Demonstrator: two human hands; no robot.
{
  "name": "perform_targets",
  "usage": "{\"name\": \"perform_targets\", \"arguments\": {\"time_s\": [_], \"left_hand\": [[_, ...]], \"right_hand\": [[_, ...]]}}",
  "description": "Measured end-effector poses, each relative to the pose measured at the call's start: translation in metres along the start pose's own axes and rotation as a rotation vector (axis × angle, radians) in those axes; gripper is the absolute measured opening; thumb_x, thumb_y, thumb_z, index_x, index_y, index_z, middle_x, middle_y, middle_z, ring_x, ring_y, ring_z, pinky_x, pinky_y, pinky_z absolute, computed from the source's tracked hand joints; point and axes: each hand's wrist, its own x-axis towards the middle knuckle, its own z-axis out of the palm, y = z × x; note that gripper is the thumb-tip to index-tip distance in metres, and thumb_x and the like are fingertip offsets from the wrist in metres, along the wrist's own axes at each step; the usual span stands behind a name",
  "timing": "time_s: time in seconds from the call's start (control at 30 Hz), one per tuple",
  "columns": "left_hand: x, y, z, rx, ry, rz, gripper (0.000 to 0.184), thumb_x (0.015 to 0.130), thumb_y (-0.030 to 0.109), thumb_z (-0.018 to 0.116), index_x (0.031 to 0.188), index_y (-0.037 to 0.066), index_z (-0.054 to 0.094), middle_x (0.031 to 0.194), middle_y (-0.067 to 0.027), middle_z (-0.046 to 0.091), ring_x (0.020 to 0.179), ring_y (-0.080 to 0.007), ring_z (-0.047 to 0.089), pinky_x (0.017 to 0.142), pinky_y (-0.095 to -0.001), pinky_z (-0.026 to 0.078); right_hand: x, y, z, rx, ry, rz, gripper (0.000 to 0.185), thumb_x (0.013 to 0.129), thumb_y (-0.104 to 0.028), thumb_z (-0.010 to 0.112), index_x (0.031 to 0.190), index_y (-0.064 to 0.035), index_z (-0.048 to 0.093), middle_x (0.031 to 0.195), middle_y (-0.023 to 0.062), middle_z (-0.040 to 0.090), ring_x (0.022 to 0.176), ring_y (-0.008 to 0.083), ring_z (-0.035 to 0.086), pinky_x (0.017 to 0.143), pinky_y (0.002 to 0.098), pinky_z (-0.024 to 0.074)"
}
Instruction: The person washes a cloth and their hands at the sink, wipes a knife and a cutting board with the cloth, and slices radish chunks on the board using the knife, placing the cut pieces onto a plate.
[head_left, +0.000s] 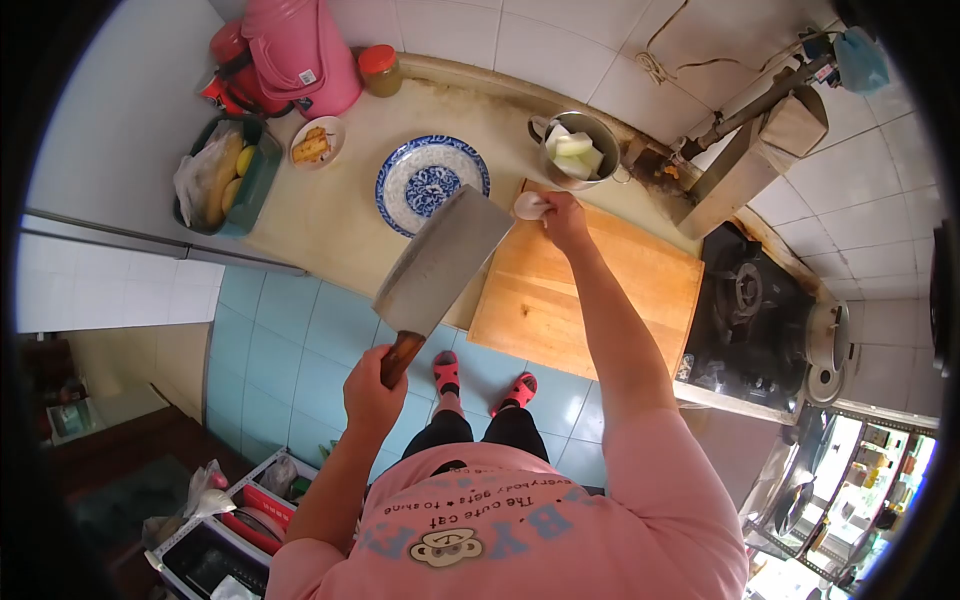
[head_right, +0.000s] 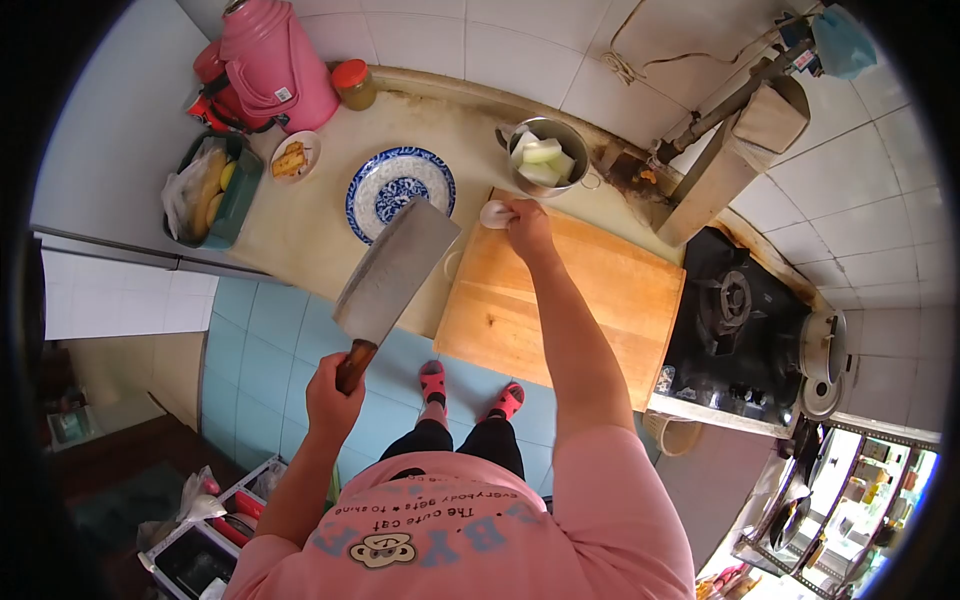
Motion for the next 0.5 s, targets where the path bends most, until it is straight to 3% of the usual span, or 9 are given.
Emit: {"name": "perform_targets", "arguments": {"time_s": [0.1,0.13,0.23,0.3,0.4,0.5], "left_hand": [[-0.006,0.003,0.001,0.033,0.001,0.009,0.04,0.076,0.009,0.075,0.112,0.006,0.059,0.1,-0.0156,0.068,0.09,-0.0379,0.066,0.077,-0.044,0.053],[-0.006,0.005,0.003,0.036,-0.018,-0.014,0.04,0.076,0.009,0.075,0.113,0.006,0.059,0.101,-0.0154,0.068,0.09,-0.0378,0.066,0.077,-0.044,0.053],[-0.007,0.012,0.013,0.033,-0.015,-0.01,0.04,0.076,0.009,0.074,0.113,0.007,0.059,0.1,-0.0151,0.068,0.09,-0.0378,0.066,0.077,-0.0441,0.053],[-0.007,0.02,0.02,0.034,0.006,0.01,0.04,0.075,0.008,0.074,0.113,0.008,0.059,0.1,-0.0149,0.068,0.089,-0.038,0.065,0.076,-0.0442,0.053],[0.0,0.035,0.036,0.032,-0.016,0.027,0.037,0.078,0.008,0.075,0.111,0.005,0.058,0.099,-0.0164,0.068,0.089,-0.0374,0.066,0.077,-0.0417,0.054],[0.012,0.046,0.053,0.035,-0.02,0.078,0.036,0.078,0.008,0.074,0.111,0.005,0.059,0.099,-0.0166,0.067,0.089,-0.038,0.066,0.076,-0.0424,0.053]], "right_hand": [[-0.024,-0.01,0.034,0.176,0.052,-0.085,0.024,0.08,0.004,0.051,0.09,-0.0026,0.072,0.09,0.0172,0.07,0.085,0.0324,0.068,0.076,0.038,0.0547],[-0.04,-0.015,0.042,0.056,0.039,-0.256,0.025,0.082,0.003,0.049,0.089,-0.0036,0.072,0.087,0.0161,0.071,0.083,0.0301,0.069,0.073,0.037,0.0551],[-0.096,-0.018,0.066,0.399,-0.201,-0.353,0.023,0.076,0.006,0.05,0.08,-0.0034,0.07,0.081,0.014,0.07,0.078,0.0316,0.068,0.071,0.0386,0.055],[-0.132,-0.043,0.055,0.249,-0.277,-0.436,0.023,0.07,0.008,0.055,0.08,-0.0059,0.07,0.08,0.0142,0.069,0.077,0.0355,0.066,0.07,0.0399,0.0541],[-0.171,-0.047,0.038,0.386,-0.413,-0.377,0.022,0.07,0.008,0.057,0.078,-0.0072,0.07,0.079,0.0126,0.069,0.078,0.0339,0.066,0.071,0.0388,0.0537],[-0.192,-0.031,-0.003,0.132,-0.502,-0.45,0.024,0.072,0.014,0.059,0.079,-0.0064,0.069,0.089,0.0111,0.069,0.085,0.0329,0.065,0.074,0.038,0.0521]]}}
